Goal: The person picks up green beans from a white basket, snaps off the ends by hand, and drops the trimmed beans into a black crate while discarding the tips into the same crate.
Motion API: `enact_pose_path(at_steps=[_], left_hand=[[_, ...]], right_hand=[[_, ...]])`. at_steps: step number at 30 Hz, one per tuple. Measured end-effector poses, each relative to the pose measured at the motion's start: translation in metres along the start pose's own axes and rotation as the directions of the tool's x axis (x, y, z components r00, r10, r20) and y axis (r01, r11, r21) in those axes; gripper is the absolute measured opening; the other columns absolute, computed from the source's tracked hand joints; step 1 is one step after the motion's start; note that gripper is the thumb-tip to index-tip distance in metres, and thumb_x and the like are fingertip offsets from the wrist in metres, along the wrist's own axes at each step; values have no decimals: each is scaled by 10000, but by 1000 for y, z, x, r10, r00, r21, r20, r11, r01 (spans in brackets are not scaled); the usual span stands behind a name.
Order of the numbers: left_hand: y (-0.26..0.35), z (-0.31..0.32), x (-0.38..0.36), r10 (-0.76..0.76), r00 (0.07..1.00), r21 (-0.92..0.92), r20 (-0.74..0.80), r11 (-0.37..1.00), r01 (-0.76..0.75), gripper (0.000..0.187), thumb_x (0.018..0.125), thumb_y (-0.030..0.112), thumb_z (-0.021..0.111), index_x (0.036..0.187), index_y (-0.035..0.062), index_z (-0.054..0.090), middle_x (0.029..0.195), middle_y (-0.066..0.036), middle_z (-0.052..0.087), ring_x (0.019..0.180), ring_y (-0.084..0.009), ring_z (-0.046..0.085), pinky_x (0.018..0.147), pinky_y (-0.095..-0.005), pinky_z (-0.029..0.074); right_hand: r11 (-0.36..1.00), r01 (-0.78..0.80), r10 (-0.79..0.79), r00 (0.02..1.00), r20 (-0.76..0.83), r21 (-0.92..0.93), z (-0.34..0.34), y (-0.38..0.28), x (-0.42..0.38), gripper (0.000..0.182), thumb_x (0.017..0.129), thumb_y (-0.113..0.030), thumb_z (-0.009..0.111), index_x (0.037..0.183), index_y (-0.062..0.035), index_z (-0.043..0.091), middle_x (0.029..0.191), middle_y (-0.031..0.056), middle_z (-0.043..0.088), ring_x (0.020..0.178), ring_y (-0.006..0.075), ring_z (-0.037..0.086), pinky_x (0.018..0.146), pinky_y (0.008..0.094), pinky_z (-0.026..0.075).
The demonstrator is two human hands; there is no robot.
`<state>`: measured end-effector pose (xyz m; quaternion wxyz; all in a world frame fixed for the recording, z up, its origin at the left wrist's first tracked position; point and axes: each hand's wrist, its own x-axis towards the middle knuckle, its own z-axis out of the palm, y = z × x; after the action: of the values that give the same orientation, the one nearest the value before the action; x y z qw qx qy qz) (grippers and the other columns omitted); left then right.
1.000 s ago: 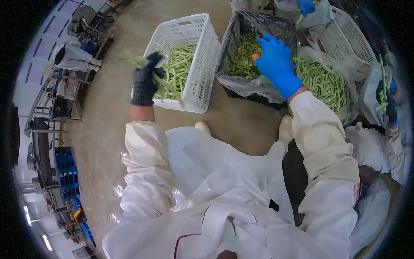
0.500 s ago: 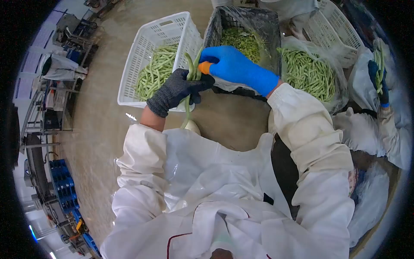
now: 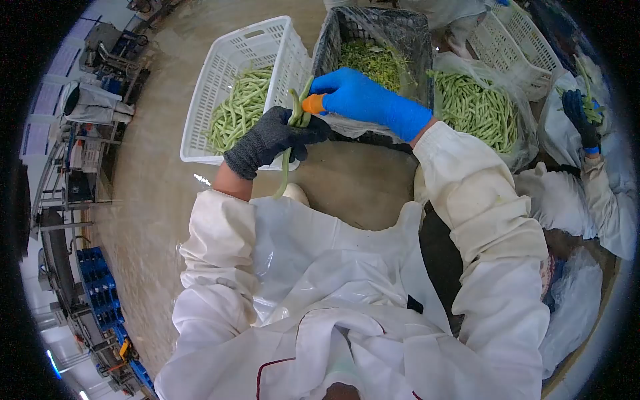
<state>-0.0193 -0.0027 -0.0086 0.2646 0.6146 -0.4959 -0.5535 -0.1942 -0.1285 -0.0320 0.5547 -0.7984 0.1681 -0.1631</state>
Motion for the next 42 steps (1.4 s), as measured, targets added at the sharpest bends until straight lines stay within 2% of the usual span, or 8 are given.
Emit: enact_pose_path(at_steps=[14, 17, 20, 22, 24, 30, 34, 42], left_hand=[[-20, 2, 18, 144, 918, 104, -370, 988, -113, 265, 794, 129, 752, 1017, -6, 709, 811, -66, 695, 686, -115, 635, 656, -274, 514], [-20, 4, 21, 371, 830, 94, -415, 925, -367, 269, 818, 136, 723, 1039, -13, 689, 858, -71, 693, 763, -127, 640, 716, -294, 523], [-1, 4, 11, 495, 756, -105, -427, 804, -586, 269, 877, 149, 658, 1100, 0, 669, 928, -56, 673, 835, -118, 611, 770, -284, 501], [-6, -11, 11, 577, 674, -141, -461, 703, -697, 278, 915, 167, 611, 1136, 4, 653, 955, -46, 656, 864, -111, 591, 795, -268, 487], [-14, -24, 13, 474, 734, -343, -487, 669, -660, 327, 965, 206, 540, 1229, 20, 589, 1050, -50, 610, 933, -124, 565, 834, -273, 473], [-17, -29, 12, 426, 736, -586, -526, 446, -676, 387, 975, 260, 543, 1276, 17, 539, 1047, -70, 596, 889, -148, 577, 797, -307, 502], [-17, -28, 12, 338, 757, -619, -559, 437, -653, 375, 975, 242, 543, 1272, 15, 537, 1011, -73, 602, 843, -158, 588, 795, -316, 513], [-21, -39, 11, 254, 746, -660, -615, 353, -664, 291, 934, 183, 615, 1171, 15, 607, 950, -71, 636, 793, -156, 626, 730, -304, 530]], right_hand=[[603, 185, -424, 898, -115, -776, 12, 1, -10, 207, 823, -161, 584, 939, -47, 712, 882, 181, 679, 756, 287, 660, 701, 379, 523], [987, 100, -139, 924, -355, -126, 6, -2, -9, 258, 840, -117, 531, 1020, -28, 693, 870, 93, 673, 694, 179, 576, 682, 326, 478], [938, 86, 52, 923, -380, 337, -11, 5, -8, 291, 826, -95, 504, 1030, -31, 701, 827, 58, 659, 711, 130, 561, 707, 295, 480], [997, -34, -6, 874, -485, -73, -34, 28, -4, 371, 801, -56, 513, 1141, -48, 660, 987, 64, 675, 820, 164, 595, 792, 307, 492], [661, -248, -327, 754, -570, -708, -41, 46, -4, 445, 787, -30, 507, 1214, -68, 628, 1089, 62, 668, 892, 176, 601, 845, 306, 488], [985, 127, -155, 947, -280, -115, -19, 30, -4, 486, 787, -77, 541, 1271, -69, 591, 1173, 131, 653, 984, 184, 625, 889, 335, 499], [997, 15, -16, 1000, 12, 76, -12, 16, -4, 480, 765, 6, 460, 1216, -14, 625, 1112, 83, 680, 1004, 144, 601, 972, 304, 441], [984, -2, 15, 997, -73, 177, -4, 6, -8, 282, 860, -65, 530, 1093, 0, 675, 984, 85, 696, 927, 142, 619, 876, 309, 483]])
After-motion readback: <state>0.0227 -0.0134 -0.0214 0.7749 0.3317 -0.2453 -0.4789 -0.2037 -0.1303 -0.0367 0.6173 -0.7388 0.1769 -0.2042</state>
